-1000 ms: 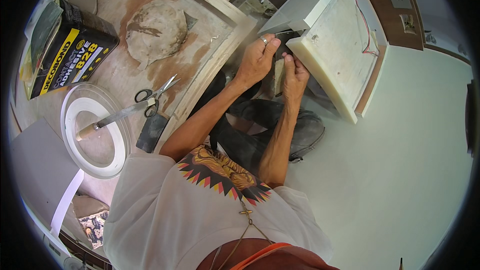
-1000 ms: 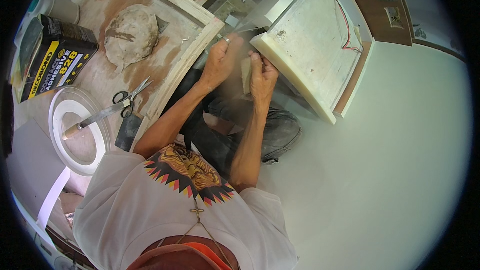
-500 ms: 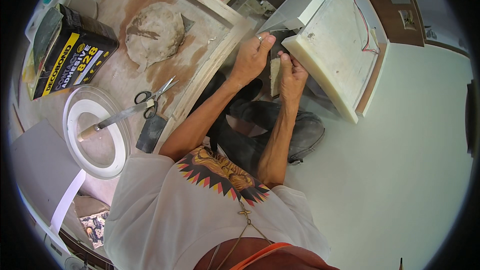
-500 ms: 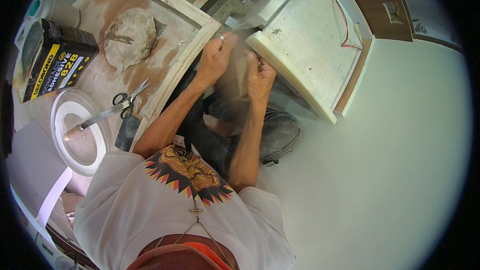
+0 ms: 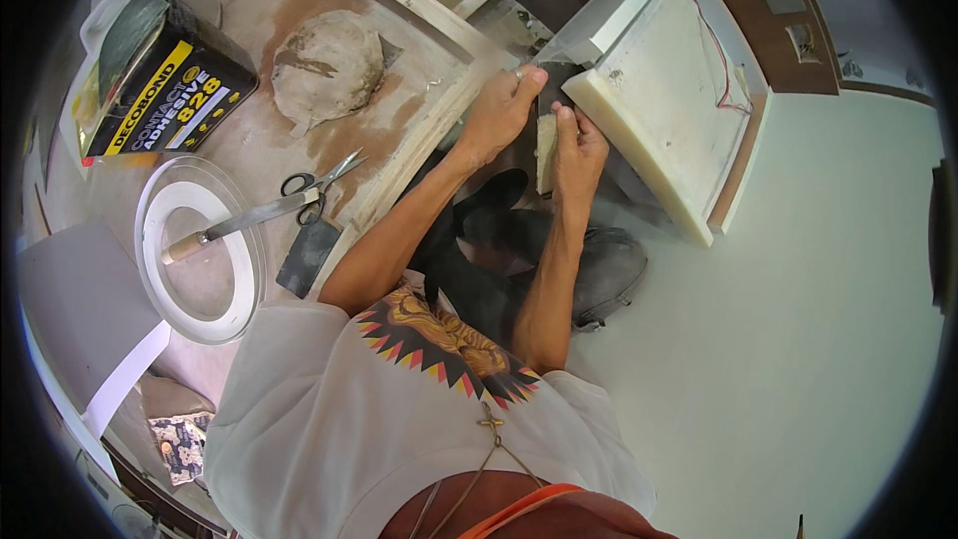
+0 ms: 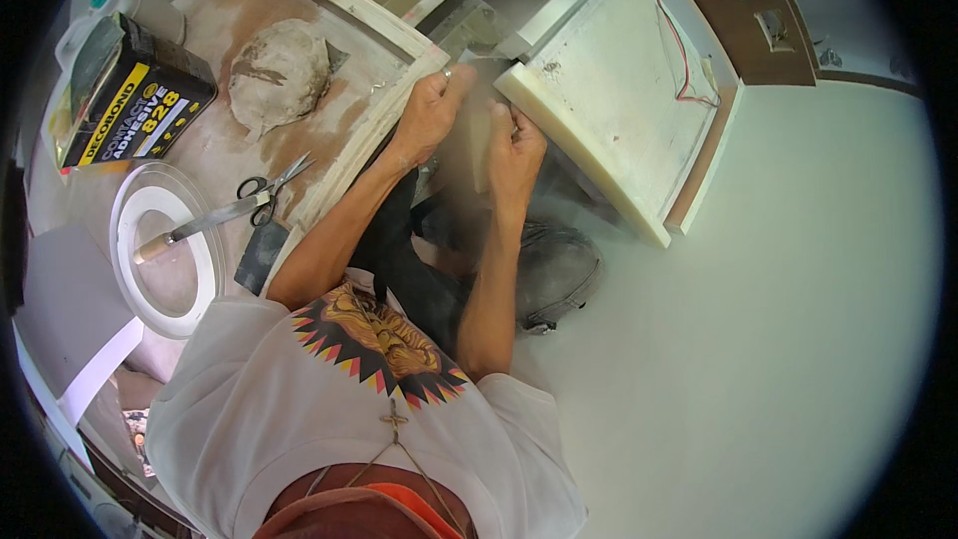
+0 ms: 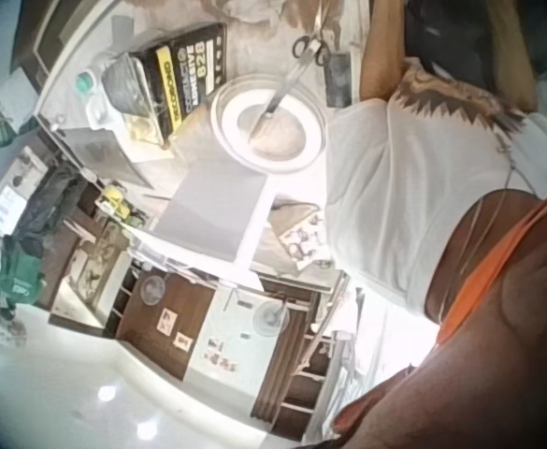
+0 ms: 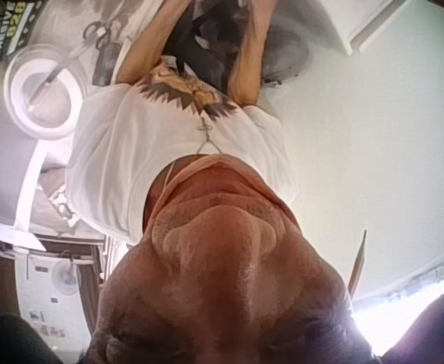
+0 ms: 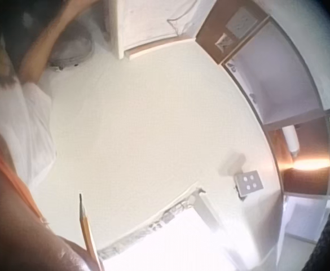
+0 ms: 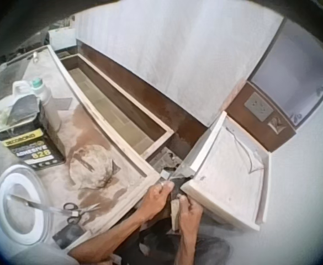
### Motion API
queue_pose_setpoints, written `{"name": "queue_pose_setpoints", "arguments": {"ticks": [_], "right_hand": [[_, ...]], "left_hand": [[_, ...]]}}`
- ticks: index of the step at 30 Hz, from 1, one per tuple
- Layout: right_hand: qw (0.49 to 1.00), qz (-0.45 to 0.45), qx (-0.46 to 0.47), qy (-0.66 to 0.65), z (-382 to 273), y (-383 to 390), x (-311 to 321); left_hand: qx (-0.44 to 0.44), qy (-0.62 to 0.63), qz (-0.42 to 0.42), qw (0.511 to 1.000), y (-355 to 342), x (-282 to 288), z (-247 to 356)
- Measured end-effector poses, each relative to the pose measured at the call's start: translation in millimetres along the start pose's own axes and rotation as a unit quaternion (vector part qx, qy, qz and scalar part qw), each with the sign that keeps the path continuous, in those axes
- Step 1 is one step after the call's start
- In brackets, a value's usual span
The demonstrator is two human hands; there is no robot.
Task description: The person sits on the floor and uses a chisel, sandpaper, and a scraper to smooth and clean the edges of a white cabinet. They repeatedly scrape, sand, and wipe the cabinet edge, handling tools and debris throughout the process.
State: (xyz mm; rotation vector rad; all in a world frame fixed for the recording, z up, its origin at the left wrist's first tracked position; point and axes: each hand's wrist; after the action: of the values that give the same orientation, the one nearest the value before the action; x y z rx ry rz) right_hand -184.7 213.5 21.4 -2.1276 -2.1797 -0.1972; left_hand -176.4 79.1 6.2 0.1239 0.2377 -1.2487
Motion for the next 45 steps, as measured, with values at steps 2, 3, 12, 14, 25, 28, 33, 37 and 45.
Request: {"name": "queue_pose_setpoints", "arguments": {"ticks": [2, 3, 12, 14, 25, 28, 33, 37, 45], "right_hand": [[0.999, -0.009, 0.017, 0.041, -3.8, -0.6, -0.5], [0.998, -0.012, 0.023, 0.063, -3.8, 0.4, -0.1], [1.000, -0.007, -0.007, 0.028, -2.8, 0.6, 3.7], [0.999, -0.006, 0.027, 0.017, 0.5, -2.7, 2.6], [0.999, -0.015, 0.039, -0.011, 6.8, -10.2, -1.5], [0.998, -0.005, 0.051, -0.031, 8.4, -13.7, -8.2], [0.999, -0.003, -0.016, -0.042, 4.4, -12.3, -7.7], [1.000, -0.006, -0.010, -0.008, 5.9, -6.4, 5.1], [0.999, -0.005, -0.009, -0.034, 10.9, -6.4, 8.3]], "left_hand": [[-0.005, 0.007, -0.003, 1.000, -1.0, 2.8, 0.9], [-0.007, 0.019, -0.008, 1.000, -2.3, 3.9, 3.2], [0.008, 0.031, -0.018, 0.999, -0.1, 0.8, -9.4], [-0.008, 0.037, -0.016, 0.999, -2.5, -0.2, -11.7], [-0.024, -0.003, 0.007, 1.000, -8.5, -1.3, -5.6], [0.020, -0.015, -0.006, 1.000, -13.4, 1.0, 1.8], [0.011, 0.024, 0.012, 1.000, -12.8, -1.7, 2.7], [-0.007, 0.056, 0.004, 0.998, -4.3, -11.2, 0.1], [-0.004, 0.030, -0.011, 0.999, -3.7, -9.2, -8.0]]}}
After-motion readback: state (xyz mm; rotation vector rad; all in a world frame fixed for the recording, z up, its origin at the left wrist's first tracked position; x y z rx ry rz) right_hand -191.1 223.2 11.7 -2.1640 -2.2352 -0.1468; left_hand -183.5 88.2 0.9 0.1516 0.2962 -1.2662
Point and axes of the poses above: each hand's wrist, its own y-axis away from the middle knuckle, its own x-axis out of the back of the hand, z = x × y, and after that the axes turned 1 degree about y, right-handed
